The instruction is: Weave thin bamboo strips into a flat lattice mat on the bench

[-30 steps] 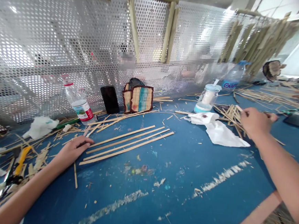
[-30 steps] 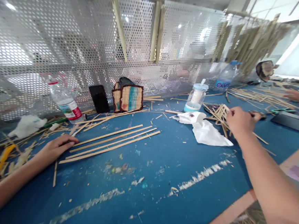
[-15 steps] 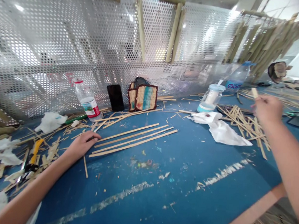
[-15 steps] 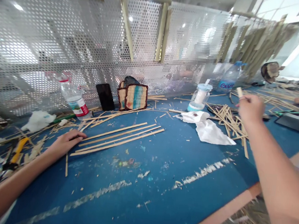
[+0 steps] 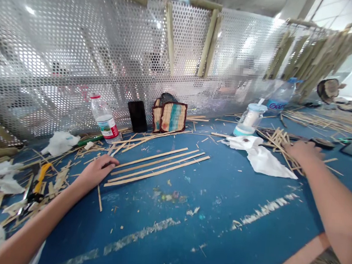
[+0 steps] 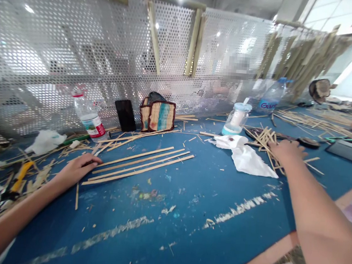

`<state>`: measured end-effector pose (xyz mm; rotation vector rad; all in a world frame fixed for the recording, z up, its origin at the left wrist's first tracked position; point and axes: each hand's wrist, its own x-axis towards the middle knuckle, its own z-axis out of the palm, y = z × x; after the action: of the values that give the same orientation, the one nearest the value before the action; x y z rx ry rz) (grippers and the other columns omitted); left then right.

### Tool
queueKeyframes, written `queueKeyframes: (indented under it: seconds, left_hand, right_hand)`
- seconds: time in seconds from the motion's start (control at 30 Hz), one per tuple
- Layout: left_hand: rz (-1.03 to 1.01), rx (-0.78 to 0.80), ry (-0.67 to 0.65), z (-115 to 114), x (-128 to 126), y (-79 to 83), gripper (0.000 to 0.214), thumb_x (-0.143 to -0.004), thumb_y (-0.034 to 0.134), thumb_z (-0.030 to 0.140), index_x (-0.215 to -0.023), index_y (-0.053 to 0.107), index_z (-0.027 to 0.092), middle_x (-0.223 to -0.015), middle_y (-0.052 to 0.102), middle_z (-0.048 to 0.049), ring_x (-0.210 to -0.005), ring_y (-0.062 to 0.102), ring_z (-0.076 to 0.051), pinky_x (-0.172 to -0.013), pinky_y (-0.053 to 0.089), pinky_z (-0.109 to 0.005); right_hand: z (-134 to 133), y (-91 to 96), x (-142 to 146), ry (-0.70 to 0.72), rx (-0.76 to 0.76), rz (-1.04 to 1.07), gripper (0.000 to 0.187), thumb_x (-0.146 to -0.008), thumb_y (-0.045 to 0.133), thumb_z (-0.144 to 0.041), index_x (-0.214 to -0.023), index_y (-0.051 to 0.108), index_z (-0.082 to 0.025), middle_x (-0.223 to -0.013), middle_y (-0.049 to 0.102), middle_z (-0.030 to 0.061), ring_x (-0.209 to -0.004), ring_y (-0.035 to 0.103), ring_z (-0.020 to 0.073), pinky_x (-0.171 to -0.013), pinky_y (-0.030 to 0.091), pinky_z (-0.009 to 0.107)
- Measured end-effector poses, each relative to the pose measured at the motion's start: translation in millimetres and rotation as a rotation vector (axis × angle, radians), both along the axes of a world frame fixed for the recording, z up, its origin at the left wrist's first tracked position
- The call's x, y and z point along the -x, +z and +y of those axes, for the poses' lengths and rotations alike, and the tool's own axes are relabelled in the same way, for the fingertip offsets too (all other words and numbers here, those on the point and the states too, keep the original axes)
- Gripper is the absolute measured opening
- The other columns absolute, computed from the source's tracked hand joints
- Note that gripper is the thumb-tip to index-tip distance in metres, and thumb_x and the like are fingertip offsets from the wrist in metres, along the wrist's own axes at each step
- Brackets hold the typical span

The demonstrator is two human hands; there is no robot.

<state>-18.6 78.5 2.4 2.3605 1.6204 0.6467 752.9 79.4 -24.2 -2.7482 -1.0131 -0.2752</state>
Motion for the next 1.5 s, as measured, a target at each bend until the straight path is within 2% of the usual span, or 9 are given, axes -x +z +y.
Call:
queueKeyframes:
  seconds: [0.1, 0.3, 0.47, 0.53, 0.8, 0.93, 1.1, 1.3, 1.5]
  left_hand:
    - [0.008, -0.005, -0.004, 0.6, 0.5, -0.1, 0.035, -0.081, 0.046, 0.047, -0.09, 0.07, 0.023, -0.095, 0.072, -0.0048, -0.093, 0.069, -0.024, -0.091, 0.053, -0.035]
    - [0.023, -0.034, -0.036, 0.0, 0.2, -0.1, 0.034, -0.083, 0.046, 0.047, -0.089, 0.07, 0.023, -0.094, 0.072, -0.0051, -0.092, 0.067, -0.024, -0.091, 0.052, -0.034]
    - [0.037, -0.038, -0.037, -0.3, 0.0, -0.3, 0.034, -0.084, 0.046, 0.048, -0.089, 0.07, 0.023, -0.094, 0.072, -0.0054, -0.093, 0.067, -0.025, -0.092, 0.051, -0.035]
    - [0.04, -0.033, -0.035, -0.3, 0.5, -0.2, 0.035, -0.084, 0.046, 0.048, -0.09, 0.07, 0.023, -0.094, 0.072, -0.0056, -0.093, 0.067, -0.025, -0.092, 0.051, -0.035]
    - [0.049, -0.034, -0.053, 0.7, 2.0, -1.7, 0.035, -0.085, 0.045, 0.046, -0.092, 0.07, 0.022, -0.095, 0.071, -0.0062, -0.094, 0.066, -0.025, -0.093, 0.049, -0.036]
    - [0.043, -0.031, -0.054, 1.4, 1.9, -3.5, 0.036, -0.086, 0.045, 0.047, -0.092, 0.07, 0.022, -0.096, 0.071, -0.0062, -0.093, 0.065, -0.025, -0.093, 0.048, -0.036]
    - [0.042, -0.026, -0.053, 0.8, 2.8, -4.7, 0.034, -0.088, 0.045, 0.044, -0.094, 0.07, 0.021, -0.098, 0.071, -0.0063, -0.095, 0.063, -0.025, -0.096, 0.047, -0.035]
    - [0.039, -0.019, -0.048, 0.0, 3.3, -5.7, 0.034, -0.088, 0.044, 0.043, -0.096, 0.069, 0.021, -0.1, 0.071, -0.007, -0.097, 0.063, -0.024, -0.097, 0.047, -0.035]
    - [0.039, -0.007, -0.041, -0.1, 2.2, -3.8, 0.035, -0.088, 0.044, 0.044, -0.096, 0.068, 0.021, -0.1, 0.071, -0.0076, -0.098, 0.063, -0.025, -0.097, 0.046, -0.036]
  right_hand:
    - [4.0, 2.2, 7.1, -0.029, 0.008, -0.015, 0.058, -0.098, 0.035, -0.046, -0.131, 0.06, -0.007, -0.136, 0.054, 0.0295, -0.128, 0.048, 0.0411, -0.098, 0.04, 0.053]
    - [7.4, 4.4, 10.2, 0.026, -0.019, -0.072, 0.047, -0.097, 0.036, -0.034, -0.128, 0.061, -0.008, -0.133, 0.058, 0.0275, -0.124, 0.051, 0.0379, -0.098, 0.038, 0.053]
    - [10.6, 7.9, 26.8, 0.058, -0.027, -0.023, 0.076, -0.09, 0.045, -0.061, -0.139, 0.05, -0.003, -0.145, 0.045, 0.0328, -0.134, 0.038, 0.0472, -0.103, 0.032, 0.064]
    - [11.9, 9.2, 33.3, 0.069, 0.004, 0.025, 0.077, -0.087, 0.049, -0.063, -0.138, 0.053, -0.004, -0.147, 0.041, 0.0339, -0.135, 0.036, 0.0504, -0.102, 0.031, 0.067]
    - [7.6, 14.6, 33.5, 0.064, -0.018, -0.02, 0.037, -0.092, 0.046, -0.03, -0.114, 0.068, -0.011, -0.125, 0.063, 0.0259, -0.116, 0.057, 0.0408, -0.094, 0.041, 0.056]
    - [2.8, 22.9, 36.3, 0.039, -0.119, -0.061, 0.04, -0.098, 0.037, -0.031, -0.124, 0.063, -0.013, -0.12, 0.066, 0.0226, -0.108, 0.063, 0.0352, -0.085, 0.046, 0.046]
    - [-7.9, 30.6, 40.8, 0.018, -0.403, -0.068, 0.042, -0.098, 0.04, -0.04, -0.129, 0.062, -0.021, -0.109, 0.07, 0.0188, -0.097, 0.065, 0.0346, -0.072, 0.046, 0.041]
    - [-10.1, 30.5, 31.3, 0.196, -0.584, -0.175, 0.043, -0.096, 0.039, -0.036, -0.122, 0.065, -0.013, -0.114, 0.068, 0.0207, -0.11, 0.06, 0.0328, -0.089, 0.045, 0.04]
    - [-1.8, 27.5, 28.4, 0.292, -0.566, -0.21, 0.041, -0.094, 0.041, -0.031, -0.117, 0.067, -0.011, -0.114, 0.069, 0.0188, -0.108, 0.061, 0.03, -0.094, 0.044, 0.036]
